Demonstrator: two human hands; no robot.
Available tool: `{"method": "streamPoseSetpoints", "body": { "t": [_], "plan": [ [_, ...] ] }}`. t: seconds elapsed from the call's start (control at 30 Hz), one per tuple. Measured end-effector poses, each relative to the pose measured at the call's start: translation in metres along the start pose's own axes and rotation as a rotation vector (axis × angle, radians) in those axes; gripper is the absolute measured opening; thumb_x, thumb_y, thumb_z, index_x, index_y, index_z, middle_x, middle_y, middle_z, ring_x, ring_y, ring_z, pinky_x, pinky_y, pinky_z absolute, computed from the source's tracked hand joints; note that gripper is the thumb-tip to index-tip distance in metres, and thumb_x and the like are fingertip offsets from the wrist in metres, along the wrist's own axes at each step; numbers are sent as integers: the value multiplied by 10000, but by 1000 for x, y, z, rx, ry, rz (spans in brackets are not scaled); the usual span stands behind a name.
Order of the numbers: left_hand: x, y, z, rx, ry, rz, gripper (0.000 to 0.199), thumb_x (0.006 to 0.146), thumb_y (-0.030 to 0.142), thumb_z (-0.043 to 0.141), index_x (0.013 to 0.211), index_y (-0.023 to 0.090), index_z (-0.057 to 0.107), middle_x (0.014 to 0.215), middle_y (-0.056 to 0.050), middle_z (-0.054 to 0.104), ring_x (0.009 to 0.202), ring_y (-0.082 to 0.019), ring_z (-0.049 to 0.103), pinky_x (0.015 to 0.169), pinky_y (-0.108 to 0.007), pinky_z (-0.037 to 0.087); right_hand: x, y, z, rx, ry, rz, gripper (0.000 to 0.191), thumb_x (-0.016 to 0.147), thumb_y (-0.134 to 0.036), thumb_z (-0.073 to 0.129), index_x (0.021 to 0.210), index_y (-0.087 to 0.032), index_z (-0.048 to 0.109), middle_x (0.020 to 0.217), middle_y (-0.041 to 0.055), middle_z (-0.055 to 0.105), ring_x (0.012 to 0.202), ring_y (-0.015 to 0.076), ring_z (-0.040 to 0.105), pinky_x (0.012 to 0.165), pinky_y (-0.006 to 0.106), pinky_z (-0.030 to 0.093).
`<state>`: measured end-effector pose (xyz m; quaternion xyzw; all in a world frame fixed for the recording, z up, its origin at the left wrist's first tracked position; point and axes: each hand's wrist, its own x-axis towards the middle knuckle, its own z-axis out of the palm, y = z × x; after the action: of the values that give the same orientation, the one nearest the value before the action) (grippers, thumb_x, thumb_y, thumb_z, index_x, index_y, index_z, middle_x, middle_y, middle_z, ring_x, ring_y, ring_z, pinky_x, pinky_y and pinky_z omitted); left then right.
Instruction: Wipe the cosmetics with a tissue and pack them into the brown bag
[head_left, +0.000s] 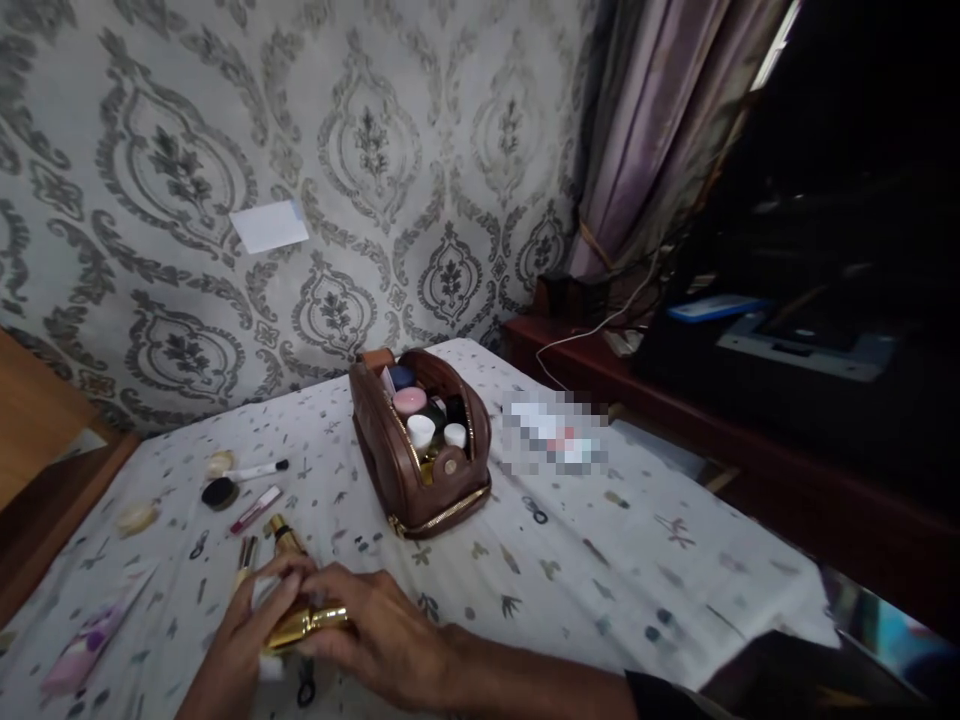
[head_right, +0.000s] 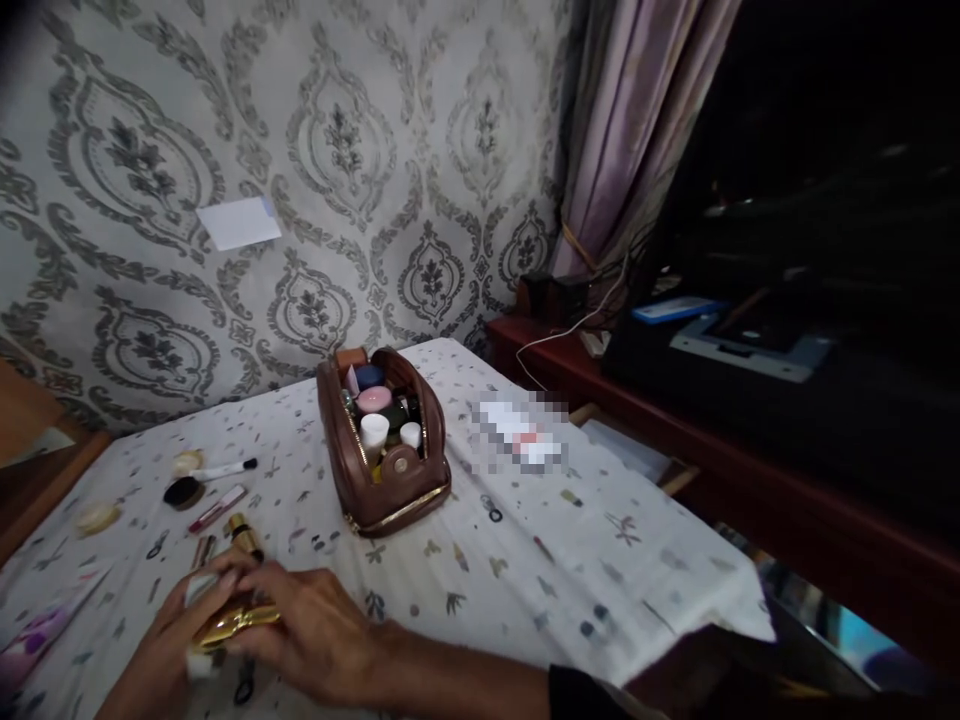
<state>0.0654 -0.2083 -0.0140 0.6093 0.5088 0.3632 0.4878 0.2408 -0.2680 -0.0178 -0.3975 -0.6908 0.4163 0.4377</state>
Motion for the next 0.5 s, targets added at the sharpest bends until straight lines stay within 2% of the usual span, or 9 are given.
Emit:
{"method": "streamPoseSetpoints", "body": {
  "t": [0.1,0.17,0.23,0.3,0.37,0.5],
  "plan": [
    [-5,-8,-2,-66,28,12,482,730,636,649,864,176,694,708,-25,659,606,-203,629,553,-275,514,3,5,7,424,53,186,419,814,-576,643,996,-225,503,675,-55,603,469,98,536,467,195,408],
    [-6,-12,-2,33,30,115,465,771,620,615,891,180,705,715,-32,665,654,-219,651,600,-285,533,7,14,16,687,45,315,566,717,-710,649,939,-227,455,581,-83,566,373,74,452,389,176,333],
    [-6,-17,-3,175,89,247,403,790,567,618,903,192,714,795,-53,706,786,-248,683,715,-300,550,10,25,25,867,59,409,660,631,-775,661,917,-226,434,533,-84,579,338,67,428,358,169,283],
    [-6,-21,-4,300,170,365,330,780,503,648,906,207,721,899,-67,742,895,-261,691,809,-306,544,13,33,31,966,74,476,700,584,-790,678,908,-223,427,492,-86,576,317,65,416,341,166,241],
    [-6,-22,-5,384,201,423,292,756,468,674,896,217,725,911,-59,757,872,-249,701,805,-297,547,14,35,33,997,74,491,722,566,-796,688,913,-221,423,474,-87,574,308,64,420,338,164,228],
    [-6,-8,-3,397,266,359,300,790,502,597,795,218,693,763,-26,732,737,-216,690,703,-272,545,14,28,28,962,78,404,738,611,-809,658,989,-215,439,550,-70,619,352,70,484,366,166,296]
  ]
}}
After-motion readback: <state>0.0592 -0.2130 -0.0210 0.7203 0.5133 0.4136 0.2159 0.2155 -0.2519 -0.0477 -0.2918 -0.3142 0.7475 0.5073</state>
